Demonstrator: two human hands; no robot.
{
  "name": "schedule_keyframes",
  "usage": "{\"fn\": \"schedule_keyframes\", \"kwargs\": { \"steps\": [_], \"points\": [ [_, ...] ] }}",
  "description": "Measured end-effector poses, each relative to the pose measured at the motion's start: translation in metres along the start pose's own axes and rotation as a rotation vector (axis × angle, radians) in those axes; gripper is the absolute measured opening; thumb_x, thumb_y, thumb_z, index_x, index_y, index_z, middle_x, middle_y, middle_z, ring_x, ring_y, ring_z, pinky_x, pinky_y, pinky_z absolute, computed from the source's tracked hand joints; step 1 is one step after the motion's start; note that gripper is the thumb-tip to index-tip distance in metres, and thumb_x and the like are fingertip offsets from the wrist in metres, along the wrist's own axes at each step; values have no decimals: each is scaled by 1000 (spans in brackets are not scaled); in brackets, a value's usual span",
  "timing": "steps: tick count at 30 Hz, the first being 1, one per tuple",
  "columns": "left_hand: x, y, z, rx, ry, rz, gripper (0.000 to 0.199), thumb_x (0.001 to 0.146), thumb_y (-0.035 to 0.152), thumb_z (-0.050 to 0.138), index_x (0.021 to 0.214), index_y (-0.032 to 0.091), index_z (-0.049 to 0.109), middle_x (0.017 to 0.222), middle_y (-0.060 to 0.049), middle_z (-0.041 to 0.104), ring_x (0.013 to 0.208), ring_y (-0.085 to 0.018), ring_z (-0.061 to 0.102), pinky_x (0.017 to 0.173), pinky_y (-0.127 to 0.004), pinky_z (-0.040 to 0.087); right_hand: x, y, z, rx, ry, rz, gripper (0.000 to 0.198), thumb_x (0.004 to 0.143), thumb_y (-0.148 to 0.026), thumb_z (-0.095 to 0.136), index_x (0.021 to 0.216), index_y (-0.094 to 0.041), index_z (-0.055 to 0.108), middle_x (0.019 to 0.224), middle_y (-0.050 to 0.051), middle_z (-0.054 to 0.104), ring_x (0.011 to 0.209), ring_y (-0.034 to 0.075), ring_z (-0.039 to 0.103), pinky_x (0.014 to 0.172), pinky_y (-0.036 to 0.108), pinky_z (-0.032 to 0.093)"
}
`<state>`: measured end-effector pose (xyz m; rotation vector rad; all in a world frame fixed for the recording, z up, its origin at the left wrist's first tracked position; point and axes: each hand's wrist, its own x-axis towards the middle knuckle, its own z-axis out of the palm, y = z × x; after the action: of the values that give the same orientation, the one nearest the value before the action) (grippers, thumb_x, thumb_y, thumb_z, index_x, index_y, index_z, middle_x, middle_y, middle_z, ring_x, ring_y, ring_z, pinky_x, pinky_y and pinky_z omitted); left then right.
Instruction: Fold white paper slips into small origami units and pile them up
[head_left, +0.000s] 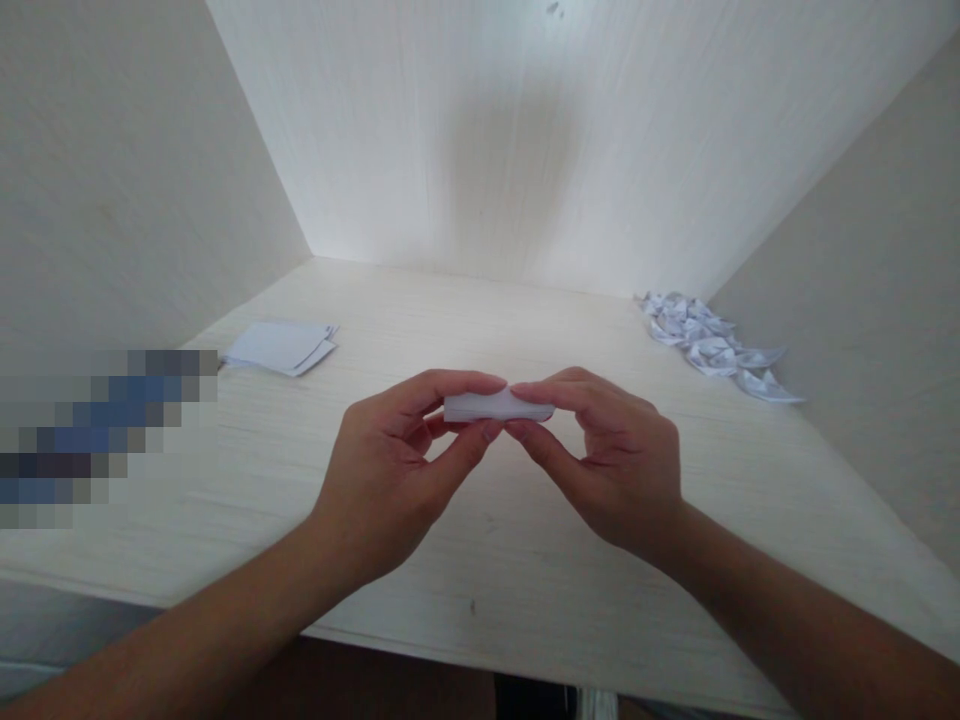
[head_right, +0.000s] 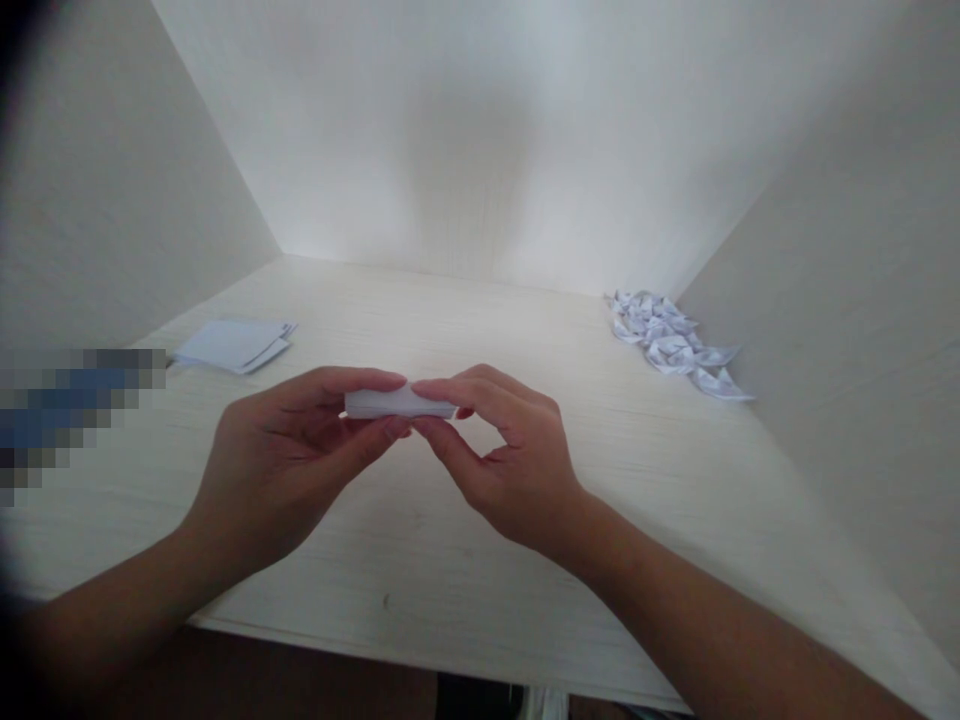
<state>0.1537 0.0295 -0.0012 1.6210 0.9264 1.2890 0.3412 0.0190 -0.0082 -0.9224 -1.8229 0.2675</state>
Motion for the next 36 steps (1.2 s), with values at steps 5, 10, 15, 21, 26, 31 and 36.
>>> {"fn": "schedule_keyframes", "kwargs": {
  "steps": [5, 10, 15, 21, 26, 31, 36],
  "points": [
    [1, 1, 0, -32, -4, -24, 18, 82, 19, 78, 100, 24, 78, 100, -3, 81, 85, -18, 77, 80, -30, 66, 0, 1, 1, 71, 16, -20, 23, 88, -15, 76, 109, -26, 74, 93, 3, 73, 82, 17, 68, 70, 32, 57],
    [-1, 1, 1, -108, 3, -47, 20, 82, 18, 79, 100, 23, 77, 100, -3, 81, 85, -16, 77, 81, -29, 65, -2, 0, 2, 93, 19, 0, 24, 88, -13, 76, 109, -25, 73, 91, 3, 71, 82, 16, 66, 71, 33, 56],
    [-2, 0, 0, -82, 17, -24, 18, 82, 20, 81, 100, 22, 78, 94, -3, 80, 83, -17, 76, 81, -30, 65, -4, 1, 3, 154, 20, 1, 28, 88, -11, 76, 111, -25, 72, 93, 3, 71, 84, 17, 65, 72, 35, 55],
    [-3, -2, -1, 29, 7, 89, 17, 87, 19, 77, 103, 25, 77, 98, 0, 79, 90, -15, 75, 86, -25, 62, -5, 3, 2, 135, 14, 44, 28, 88, -13, 76, 113, -26, 72, 91, 3, 71, 83, 18, 66, 75, 36, 55],
    [0, -4, -6, 183, -55, 218, 22, 90, 15, 72, 110, 24, 75, 97, -1, 73, 86, -13, 70, 75, -24, 60, -3, 2, 2, 30, 16, 0, 21, 88, -16, 78, 108, -23, 73, 90, 1, 74, 80, 15, 68, 74, 31, 55],
    [5, -7, -11, 291, -92, 284, 14, 90, 16, 73, 103, 21, 75, 101, -4, 68, 90, -15, 68, 71, -26, 58, 0, 0, 2, -11, 6, -29, 16, 89, -14, 77, 104, -20, 74, 91, 1, 75, 80, 12, 69, 73, 27, 55],
    [8, -10, -14, 321, -124, 315, 10, 92, 19, 71, 101, 21, 75, 100, -4, 73, 89, -15, 69, 70, -27, 57, 2, 1, 3, -35, 11, -21, 14, 88, -15, 78, 101, -20, 77, 88, 1, 70, 80, 11, 66, 71, 25, 55]
  ]
}}
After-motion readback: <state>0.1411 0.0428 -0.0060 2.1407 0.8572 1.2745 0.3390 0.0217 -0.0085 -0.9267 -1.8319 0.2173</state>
